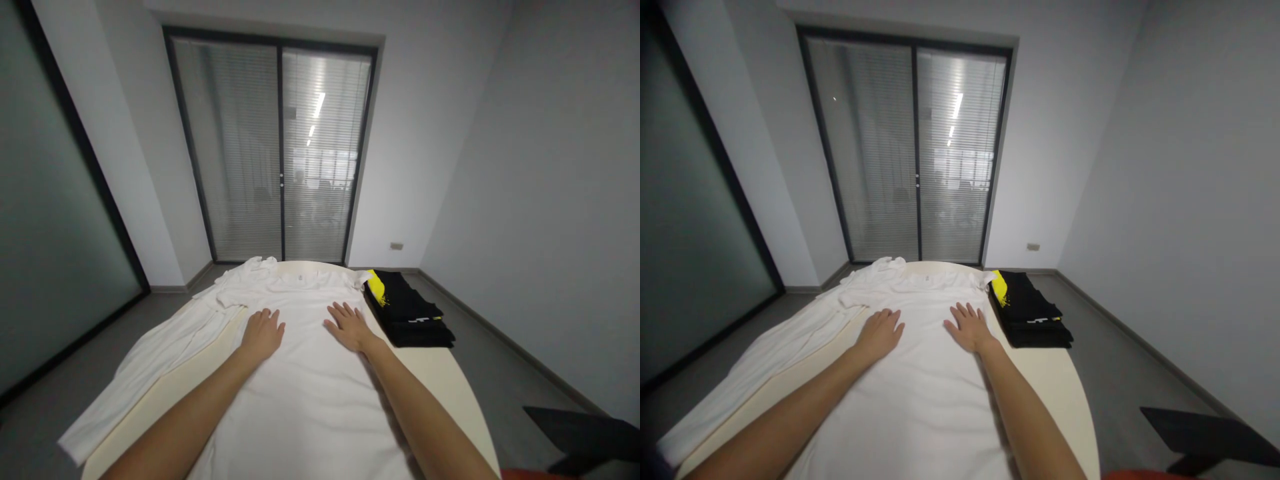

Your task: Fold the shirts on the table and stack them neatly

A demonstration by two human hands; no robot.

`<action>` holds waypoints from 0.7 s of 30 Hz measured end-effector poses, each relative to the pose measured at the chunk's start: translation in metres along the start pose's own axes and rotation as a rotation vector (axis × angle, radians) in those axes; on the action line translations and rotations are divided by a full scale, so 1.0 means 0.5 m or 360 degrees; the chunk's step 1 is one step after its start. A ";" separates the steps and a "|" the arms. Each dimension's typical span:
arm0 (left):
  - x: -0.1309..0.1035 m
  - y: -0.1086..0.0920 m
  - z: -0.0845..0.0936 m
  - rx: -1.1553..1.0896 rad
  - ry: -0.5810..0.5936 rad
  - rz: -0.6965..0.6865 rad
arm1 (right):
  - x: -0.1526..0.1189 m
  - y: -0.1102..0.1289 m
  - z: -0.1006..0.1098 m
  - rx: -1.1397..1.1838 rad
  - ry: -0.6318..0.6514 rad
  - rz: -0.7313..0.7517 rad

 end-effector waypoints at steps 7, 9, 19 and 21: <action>-0.009 0.014 -0.021 -0.0059 0.0068 -0.0194 | -0.018 0.074 0.052 -0.0289 -0.0293 0.0324; -0.006 0.021 -0.015 -0.0083 0.0072 -0.0268 | -0.045 0.168 0.054 -0.0347 -0.0338 0.0689; 0.018 0.046 0.016 -0.0130 0.0126 -0.0543 | -0.308 0.556 -0.069 -0.0305 -0.0185 0.2257; 0.015 0.050 0.017 -0.0113 0.0125 -0.0529 | -0.334 0.569 -0.090 -0.0458 -0.0298 0.2309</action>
Point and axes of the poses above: each hand's wrist, its own x-axis towards the middle knuckle, its own z-axis out of the back of the hand, y = z × x, the point moved 8 cm from there along x, towards the middle knuckle, and after that the axes turned 3 degrees about y, right-handed, at the moved point
